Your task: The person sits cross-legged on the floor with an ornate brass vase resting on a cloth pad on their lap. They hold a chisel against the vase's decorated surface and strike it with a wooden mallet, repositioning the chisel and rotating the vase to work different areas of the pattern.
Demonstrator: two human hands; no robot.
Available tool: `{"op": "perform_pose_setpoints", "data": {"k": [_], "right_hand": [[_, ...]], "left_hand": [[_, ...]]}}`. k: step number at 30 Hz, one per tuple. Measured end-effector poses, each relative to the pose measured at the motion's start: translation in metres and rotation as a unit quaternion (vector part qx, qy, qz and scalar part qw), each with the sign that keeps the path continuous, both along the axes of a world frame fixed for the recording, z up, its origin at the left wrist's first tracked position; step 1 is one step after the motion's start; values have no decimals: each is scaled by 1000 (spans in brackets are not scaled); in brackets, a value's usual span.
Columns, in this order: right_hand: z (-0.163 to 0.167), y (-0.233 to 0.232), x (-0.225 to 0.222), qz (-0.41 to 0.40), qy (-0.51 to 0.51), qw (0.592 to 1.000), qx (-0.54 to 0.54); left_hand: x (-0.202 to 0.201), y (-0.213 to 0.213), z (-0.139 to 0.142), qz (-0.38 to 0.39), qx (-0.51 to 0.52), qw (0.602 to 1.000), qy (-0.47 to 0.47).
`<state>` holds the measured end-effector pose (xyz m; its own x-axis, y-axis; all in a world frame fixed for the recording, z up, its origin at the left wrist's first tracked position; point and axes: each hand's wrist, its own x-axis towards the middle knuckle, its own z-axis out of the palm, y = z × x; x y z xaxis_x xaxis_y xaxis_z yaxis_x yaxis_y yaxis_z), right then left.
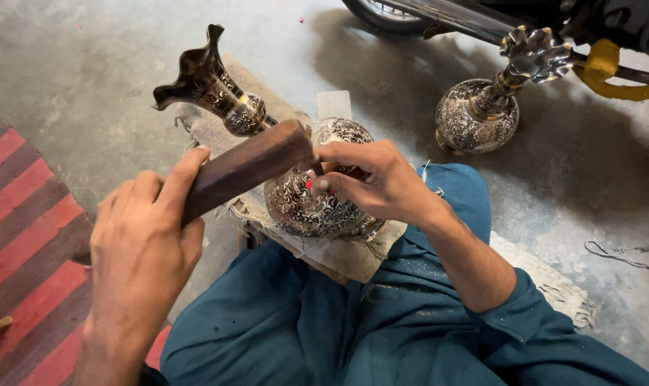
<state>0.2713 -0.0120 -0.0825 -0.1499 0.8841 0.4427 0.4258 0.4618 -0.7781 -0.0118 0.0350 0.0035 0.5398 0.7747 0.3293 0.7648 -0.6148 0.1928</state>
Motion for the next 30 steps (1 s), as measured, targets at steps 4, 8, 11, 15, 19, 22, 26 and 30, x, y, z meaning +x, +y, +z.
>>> {"op": "perform_pose_setpoints", "data": {"k": [4,8,11,15,19,22,26,30], "right_hand": [[-6,1,8,83,207,973,-65],[-12,-5,15,73,225,971,-28],[-14,-11,15,67,219,973,-22],[-15,-15,6,65,198,978,-3],[-17,-17,-3,15,194,981,-6],[-19,-18,-4,14,191,982,7],[-22,-17,-4,3,186,983,13],[-24,-15,-5,-10,170,985,24]], "left_hand": [[-10,-6,-12,-48,27,990,-128],[-17,-20,-46,132,-152,962,-186],[-17,-26,-75,141,-200,943,-225],[-15,-30,-90,115,-251,925,-261],[-15,-29,-73,87,-224,940,-244],[-12,-26,-49,68,-180,963,-187],[-5,-20,-15,104,-185,971,-110],[4,-16,15,68,-134,989,-10]]}}
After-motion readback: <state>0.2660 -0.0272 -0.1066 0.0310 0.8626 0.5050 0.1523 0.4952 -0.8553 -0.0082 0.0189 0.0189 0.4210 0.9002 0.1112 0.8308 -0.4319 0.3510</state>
